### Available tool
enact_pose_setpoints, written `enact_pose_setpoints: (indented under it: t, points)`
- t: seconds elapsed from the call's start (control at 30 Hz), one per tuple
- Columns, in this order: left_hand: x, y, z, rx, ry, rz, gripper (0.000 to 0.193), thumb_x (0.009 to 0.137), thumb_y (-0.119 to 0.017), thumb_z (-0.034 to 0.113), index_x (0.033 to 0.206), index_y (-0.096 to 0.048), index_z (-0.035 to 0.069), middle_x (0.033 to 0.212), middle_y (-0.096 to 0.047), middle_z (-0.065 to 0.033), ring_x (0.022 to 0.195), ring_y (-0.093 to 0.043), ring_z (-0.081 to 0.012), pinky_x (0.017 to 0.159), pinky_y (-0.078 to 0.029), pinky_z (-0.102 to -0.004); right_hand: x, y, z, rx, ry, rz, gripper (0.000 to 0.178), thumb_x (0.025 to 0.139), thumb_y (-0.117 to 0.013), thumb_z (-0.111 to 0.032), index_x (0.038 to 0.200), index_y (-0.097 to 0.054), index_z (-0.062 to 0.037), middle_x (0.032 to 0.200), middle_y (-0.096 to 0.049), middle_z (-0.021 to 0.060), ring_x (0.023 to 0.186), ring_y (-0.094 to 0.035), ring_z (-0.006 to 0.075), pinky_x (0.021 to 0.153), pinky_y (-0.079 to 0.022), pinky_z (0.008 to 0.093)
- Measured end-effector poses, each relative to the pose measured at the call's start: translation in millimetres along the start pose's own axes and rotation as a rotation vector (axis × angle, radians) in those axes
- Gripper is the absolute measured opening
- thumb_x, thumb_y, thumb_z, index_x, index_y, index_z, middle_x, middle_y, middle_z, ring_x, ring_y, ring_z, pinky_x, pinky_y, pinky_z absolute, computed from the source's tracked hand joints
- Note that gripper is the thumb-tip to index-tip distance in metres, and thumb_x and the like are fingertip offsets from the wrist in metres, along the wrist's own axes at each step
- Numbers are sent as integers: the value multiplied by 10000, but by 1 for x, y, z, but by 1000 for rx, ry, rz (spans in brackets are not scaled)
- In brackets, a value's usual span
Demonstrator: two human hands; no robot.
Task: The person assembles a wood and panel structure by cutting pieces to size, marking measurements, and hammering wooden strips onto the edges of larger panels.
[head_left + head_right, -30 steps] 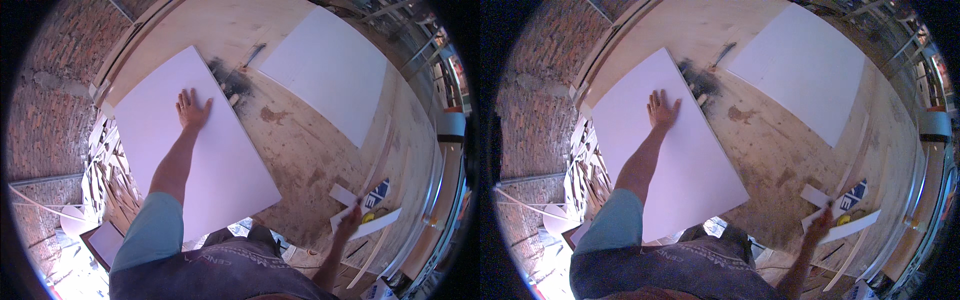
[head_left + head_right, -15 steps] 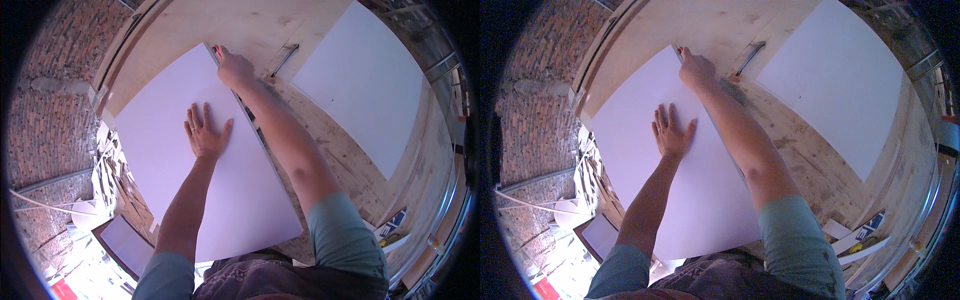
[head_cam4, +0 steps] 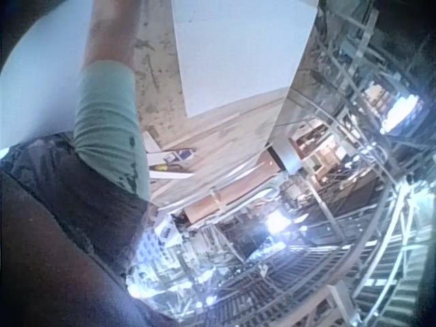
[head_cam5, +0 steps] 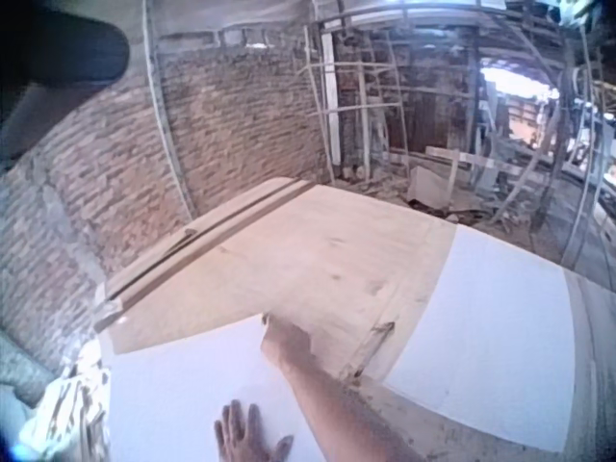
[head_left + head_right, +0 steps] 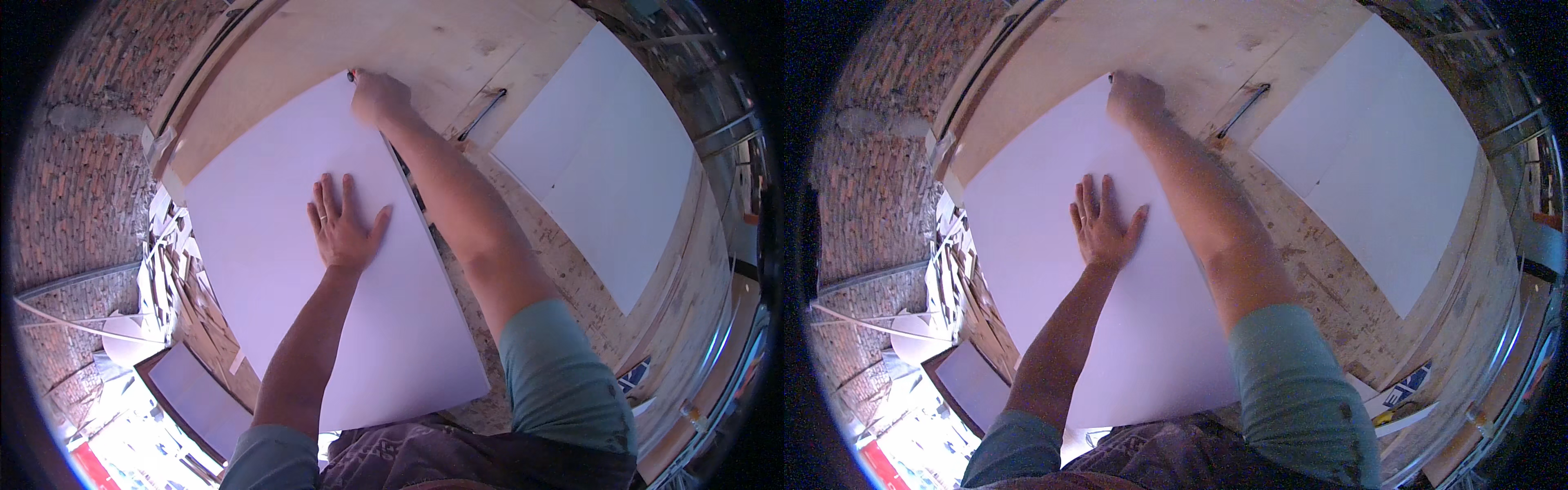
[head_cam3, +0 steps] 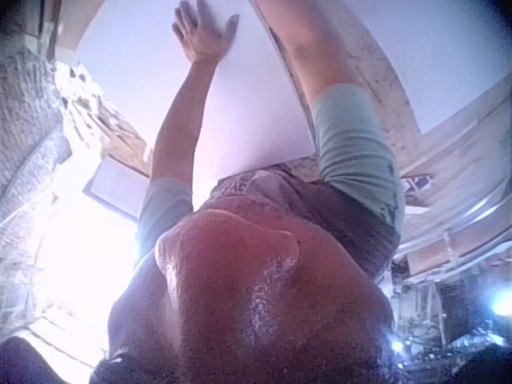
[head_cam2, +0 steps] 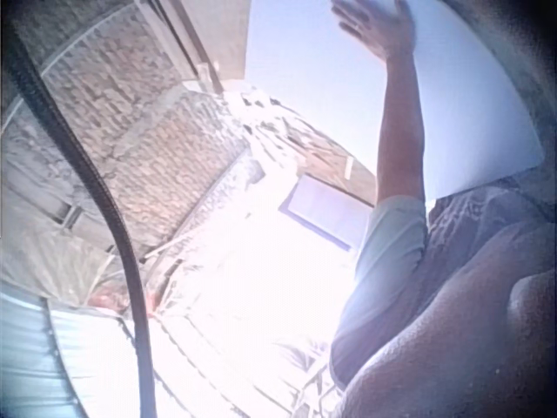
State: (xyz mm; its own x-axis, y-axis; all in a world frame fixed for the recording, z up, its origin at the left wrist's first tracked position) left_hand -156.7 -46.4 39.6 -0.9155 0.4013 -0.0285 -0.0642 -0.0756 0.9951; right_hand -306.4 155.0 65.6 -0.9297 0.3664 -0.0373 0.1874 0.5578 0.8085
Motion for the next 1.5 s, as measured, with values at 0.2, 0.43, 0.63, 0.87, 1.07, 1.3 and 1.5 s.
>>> enact_pose_setpoints:
  t: [0.2, 0.43, 0.63, 0.87, 1.07, 1.3, 1.5]
  points:
    - [-1, -1, -3, -1, 1, 0, 940, 908, -527, 690, 1601, -267, 110, 1674, -132, -202, 1564, -67, -354, 1257, -69, -511, 12, 7, -17, -110, 7, -109, 359, 895, -528, -155, 1218, -672, -94, 1161, -720, 162, 1110, -684, 342, 957, -541, 454]
    - [1, -2, -3, -22, -13, 26, 939, 904, -534, 685, 1604, -263, 121, 1674, -131, -200, 1564, -64, -355, 1257, -66, -508, 0, 3, -8, -77, 30, -38, 322, 925, -545, -211, 1145, -737, -77, 1149, -729, 174, 1105, -697, 339, 944, -556, 458]
    - [1, 0, -2, -12, -3, 5, 939, 904, -529, 688, 1603, -262, 120, 1675, -124, -200, 1565, -64, -353, 1256, -75, -507, -16, 12, -9, -67, -81, -160, 361, 896, -536, -169, 1216, -675, -82, 1188, -709, 181, 1134, -673, 356, 973, -535, 470]
    - [0, -2, -1, -1, -9, 27, 937, 905, -539, 695, 1597, -284, 118, 1667, -160, -209, 1559, -96, -364, 1251, -98, -533, -53, 15, 2, -90, -63, -145, 339, 931, -532, -201, 1176, -707, -46, 1166, -714, 204, 1114, -686, 365, 958, -540, 492]
    - [-1, -5, -2, 9, -25, 56, 934, 901, -539, 701, 1586, -304, 110, 1665, -174, -197, 1556, -115, -354, 1250, -107, -532, -84, 20, 10, -76, -16, -143, 319, 940, -512, -194, 1145, -708, -49, 1131, -713, 225, 1079, -695, 382, 929, -550, 509]
    - [-1, -8, 0, 26, -18, 48, 942, 894, -507, 726, 1598, -289, 140, 1676, -140, -186, 1562, -89, -339, 1255, -76, -507, -116, 24, 20, -86, -51, -154, 381, 901, -531, -142, 1261, -640, -81, 1066, -727, 203, 1048, -691, 397, 916, -550, 493]
    - [-2, -14, -3, 18, -37, 106, 940, 886, -532, 725, 1586, -321, 135, 1662, -185, -196, 1554, -126, -352, 1249, -100, -523, -155, 34, 23, -77, -67, -215, 442, 904, -523, -126, 1339, -577, -62, 1041, -730, 212, 1021, -700, 397, 889, -556, 507]
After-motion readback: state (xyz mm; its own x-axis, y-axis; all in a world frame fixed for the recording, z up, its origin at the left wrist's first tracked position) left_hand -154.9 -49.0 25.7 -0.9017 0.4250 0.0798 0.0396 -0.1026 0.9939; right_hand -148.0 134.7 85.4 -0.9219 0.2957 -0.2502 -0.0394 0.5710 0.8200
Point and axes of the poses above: each hand's wrist, its own x-axis towards the middle knuckle, its own y-axis out of the back of the hand, z = x × y, the point moved 1 cm from there along x, towards the middle knuckle
